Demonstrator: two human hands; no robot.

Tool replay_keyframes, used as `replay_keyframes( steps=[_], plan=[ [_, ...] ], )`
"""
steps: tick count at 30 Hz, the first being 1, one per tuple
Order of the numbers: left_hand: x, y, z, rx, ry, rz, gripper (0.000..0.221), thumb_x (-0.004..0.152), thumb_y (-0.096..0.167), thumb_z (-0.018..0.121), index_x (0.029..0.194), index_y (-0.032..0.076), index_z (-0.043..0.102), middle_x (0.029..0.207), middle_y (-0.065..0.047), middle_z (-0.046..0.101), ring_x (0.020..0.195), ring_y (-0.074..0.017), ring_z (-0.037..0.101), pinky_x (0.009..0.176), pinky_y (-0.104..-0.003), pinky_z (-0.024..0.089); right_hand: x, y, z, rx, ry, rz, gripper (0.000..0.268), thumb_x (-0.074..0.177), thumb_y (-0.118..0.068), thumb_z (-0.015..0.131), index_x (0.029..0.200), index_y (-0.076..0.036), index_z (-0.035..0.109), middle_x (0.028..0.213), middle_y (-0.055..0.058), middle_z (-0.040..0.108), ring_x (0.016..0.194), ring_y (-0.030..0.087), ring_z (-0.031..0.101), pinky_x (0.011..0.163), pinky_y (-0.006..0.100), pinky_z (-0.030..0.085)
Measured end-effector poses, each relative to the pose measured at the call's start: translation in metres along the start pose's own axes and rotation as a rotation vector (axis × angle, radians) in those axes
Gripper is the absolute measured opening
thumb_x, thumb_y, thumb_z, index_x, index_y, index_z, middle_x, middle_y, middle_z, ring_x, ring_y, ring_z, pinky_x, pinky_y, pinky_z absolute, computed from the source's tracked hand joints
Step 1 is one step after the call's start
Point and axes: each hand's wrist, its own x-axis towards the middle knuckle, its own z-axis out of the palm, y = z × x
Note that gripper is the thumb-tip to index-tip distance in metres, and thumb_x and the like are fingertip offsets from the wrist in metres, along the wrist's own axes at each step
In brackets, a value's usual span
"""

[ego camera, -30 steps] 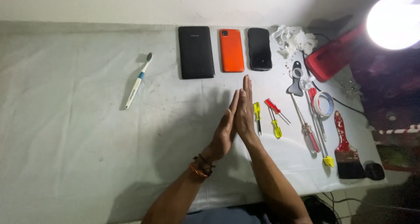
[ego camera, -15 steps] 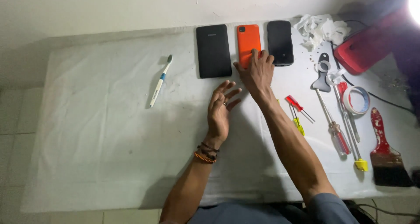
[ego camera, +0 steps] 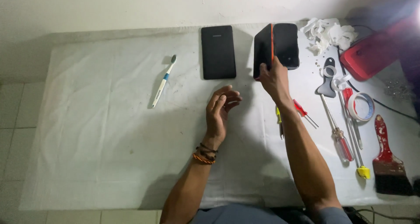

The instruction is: Using a plastic prying tool to remove the back cover of a smartphone for repair.

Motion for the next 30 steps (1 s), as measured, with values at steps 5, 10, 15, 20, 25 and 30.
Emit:
replay_keyframes(
  steps=[5, 10, 15, 20, 25, 30],
  plan=[
    [0.000, 0.012, 0.007, 0.146, -0.044, 0.006, 0.048, 0.108, 0.023, 0.049, 0.151, 0.001, 0.046, 0.140, -0.021, 0.059, 0.131, -0.0322, 0.056, 0.110, -0.043, 0.047, -0.085, -0.060, -0.020, 0.778, -0.160, 0.214, 0.023, 0.102, -0.013, 0.062, 0.120, -0.001, 0.059, 0.098, 0.016, 0.067, 0.087, 0.030, 0.074, 0.077, 0.052, 0.065],
    [-0.001, 0.011, 0.011, 0.277, -0.155, -0.105, 0.064, 0.110, 0.036, 0.044, 0.162, 0.002, 0.028, 0.158, -0.026, 0.042, 0.148, -0.0386, 0.040, 0.121, -0.051, 0.034, -0.137, -0.081, -0.023, 1.007, -0.245, 0.353, 0.019, 0.099, -0.005, 0.064, 0.115, 0.004, 0.060, 0.099, 0.017, 0.066, 0.089, 0.036, 0.075, 0.082, 0.061, 0.064],
    [0.013, -0.004, 0.009, 0.502, -0.012, -0.070, 0.067, 0.087, 0.014, 0.083, 0.147, 0.009, 0.054, 0.117, -0.013, 0.068, 0.112, -0.0181, 0.063, 0.099, -0.040, 0.055, -0.149, -0.064, -0.014, 0.898, -0.408, 0.370, 0.034, 0.096, -0.007, 0.069, 0.129, 0.002, 0.063, 0.110, 0.019, 0.066, 0.102, 0.035, 0.070, 0.081, 0.057, 0.063],
    [0.059, 0.005, 0.013, 0.673, 0.159, 0.036, 0.037, 0.094, 0.047, 0.071, 0.077, 0.014, 0.064, 0.066, 0.007, 0.051, 0.067, -0.0046, 0.045, 0.060, -0.027, 0.039, -0.150, -0.073, -0.022, 0.865, -0.500, 0.339, 0.037, 0.097, -0.011, 0.068, 0.133, -0.003, 0.063, 0.117, 0.017, 0.067, 0.112, 0.035, 0.068, 0.085, 0.057, 0.062],
    [0.067, -0.035, -0.016, 0.728, 0.102, 0.049, 0.072, 0.111, 0.056, 0.034, 0.103, -0.005, 0.070, 0.080, -0.008, 0.052, 0.076, -0.0206, 0.049, 0.074, -0.034, 0.042, -0.142, -0.067, -0.022, 0.949, -0.459, 0.394, 0.031, 0.098, -0.007, 0.065, 0.129, -0.001, 0.063, 0.112, 0.015, 0.066, 0.104, 0.032, 0.070, 0.085, 0.053, 0.063],
    [0.032, -0.011, 0.009, 0.332, -0.024, -0.144, 0.050, 0.114, 0.037, 0.042, 0.155, 0.010, 0.048, 0.140, -0.014, 0.062, 0.123, -0.0212, 0.059, 0.109, -0.040, 0.047, -0.138, -0.046, -0.017, 1.236, -0.432, 0.475, 0.038, 0.097, -0.004, 0.062, 0.134, 0.003, 0.058, 0.113, 0.017, 0.067, 0.096, 0.034, 0.074, 0.078, 0.051, 0.065]
  ],
)
